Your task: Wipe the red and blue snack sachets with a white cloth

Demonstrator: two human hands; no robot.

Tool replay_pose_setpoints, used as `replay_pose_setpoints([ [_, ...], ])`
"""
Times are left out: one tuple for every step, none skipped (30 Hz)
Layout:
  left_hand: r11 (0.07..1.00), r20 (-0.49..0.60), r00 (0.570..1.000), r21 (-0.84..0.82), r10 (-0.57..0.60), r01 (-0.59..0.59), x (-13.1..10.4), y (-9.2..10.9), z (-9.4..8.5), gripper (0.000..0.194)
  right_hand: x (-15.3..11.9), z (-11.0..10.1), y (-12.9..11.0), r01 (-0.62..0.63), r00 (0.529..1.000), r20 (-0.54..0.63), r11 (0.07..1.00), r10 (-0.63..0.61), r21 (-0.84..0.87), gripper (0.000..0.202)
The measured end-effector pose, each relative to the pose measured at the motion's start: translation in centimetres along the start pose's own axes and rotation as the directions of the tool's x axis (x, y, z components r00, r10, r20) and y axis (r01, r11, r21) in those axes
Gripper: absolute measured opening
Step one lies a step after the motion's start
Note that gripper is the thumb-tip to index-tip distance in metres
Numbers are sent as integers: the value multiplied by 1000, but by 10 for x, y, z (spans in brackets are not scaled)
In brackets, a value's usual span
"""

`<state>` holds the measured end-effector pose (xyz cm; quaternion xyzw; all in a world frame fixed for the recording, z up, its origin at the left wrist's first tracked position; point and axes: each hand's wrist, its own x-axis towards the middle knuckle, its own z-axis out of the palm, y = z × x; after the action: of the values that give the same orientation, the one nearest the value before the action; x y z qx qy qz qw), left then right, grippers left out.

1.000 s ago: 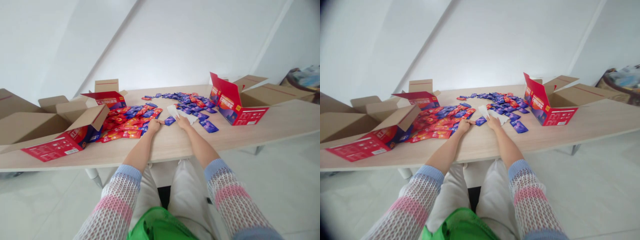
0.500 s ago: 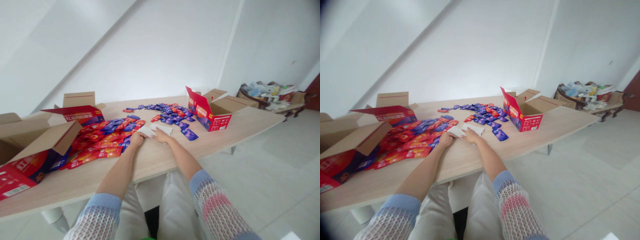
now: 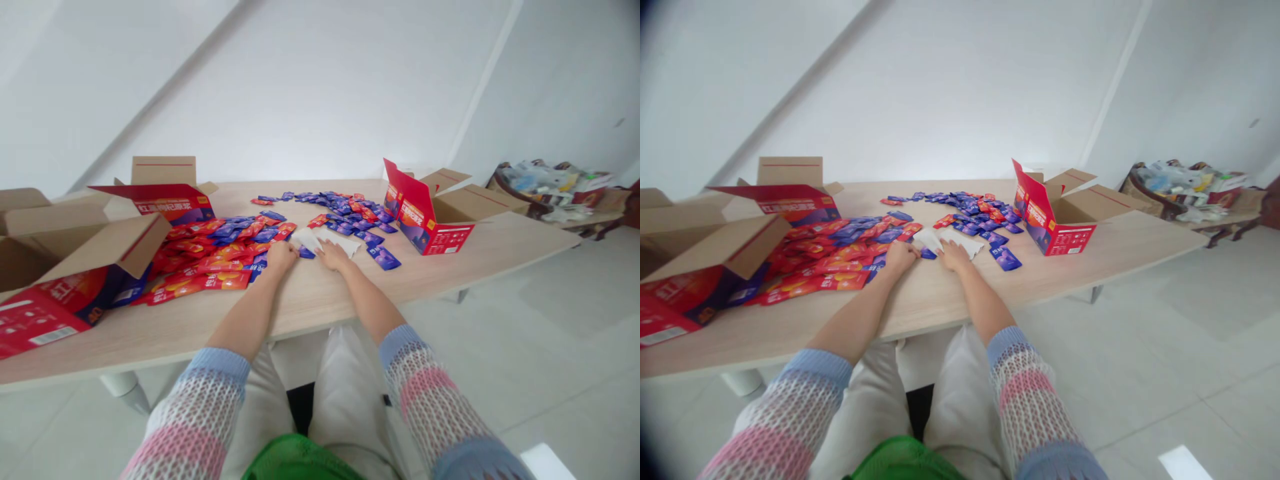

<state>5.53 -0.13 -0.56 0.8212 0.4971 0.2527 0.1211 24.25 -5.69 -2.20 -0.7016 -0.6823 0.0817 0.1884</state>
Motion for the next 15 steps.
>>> replay_pose_setpoints([
  [998, -18, 1000, 63, 17, -16, -4, 5, 0, 24, 0, -1, 3, -67, 997, -31, 998, 67, 7, 56],
  [992, -43, 998, 118, 50, -45, -8, 10, 1, 26, 0, -1, 7, -123, 991, -56, 992, 124, 13, 54],
  [983, -74, 992, 159, 103, -90, -12, 15, 1, 28, 0, -3, 10, -164, 984, -72, 986, 164, 9, 54],
  [971, -109, 980, 188, 167, -145, -15, 20, 2, 31, 0, -5, 14, -191, 977, -89, 981, 192, 23, 54],
  [959, -139, 964, 207, 225, -193, -18, 24, 4, 35, 0, -6, 18, -208, 971, -110, 977, 212, 52, 55],
  [949, -156, 952, 216, 264, -228, -19, 27, 6, 41, 1, -8, 21, -215, 965, -135, 972, 226, 92, 56],
  [946, -155, 948, 215, 279, -244, -19, 29, 9, 49, 2, -10, 24, -220, 957, -162, 966, 241, 139, 59],
  [949, -133, 954, 204, 270, -241, -18, 31, 11, 57, 4, -11, 26, -221, 948, -189, 958, 255, 185, 61],
  [957, -95, 965, 183, 245, -225, -15, 32, 14, 63, 6, -12, 28, -217, 940, -213, 950, 265, 223, 65],
  [969, -54, 976, 148, 209, -199, -12, 33, 17, 65, 8, -12, 29, -209, 936, -232, 947, 266, 245, 69],
  [981, -19, 985, 103, 169, -166, -8, 33, 19, 62, 10, -12, 29, -196, 935, -243, 948, 257, 249, 73],
  [991, 6, 992, 48, 127, -127, -4, 34, 21, 54, 12, -11, 28, -181, 935, -255, 948, 248, 262, 76],
  [996, 20, 996, -12, 86, -86, -1, 35, 23, 45, 14, -10, 26, -164, 934, -264, 947, 239, 276, 79],
  [996, 19, 999, -74, 49, -48, 1, 35, 24, 36, 16, -10, 24, -142, 934, -276, 945, 226, 294, 80],
  [991, 3, 1000, -133, 12, -12, 3, 35, 25, 30, 16, -9, 21, -117, 932, -293, 942, 214, 316, 80],
])
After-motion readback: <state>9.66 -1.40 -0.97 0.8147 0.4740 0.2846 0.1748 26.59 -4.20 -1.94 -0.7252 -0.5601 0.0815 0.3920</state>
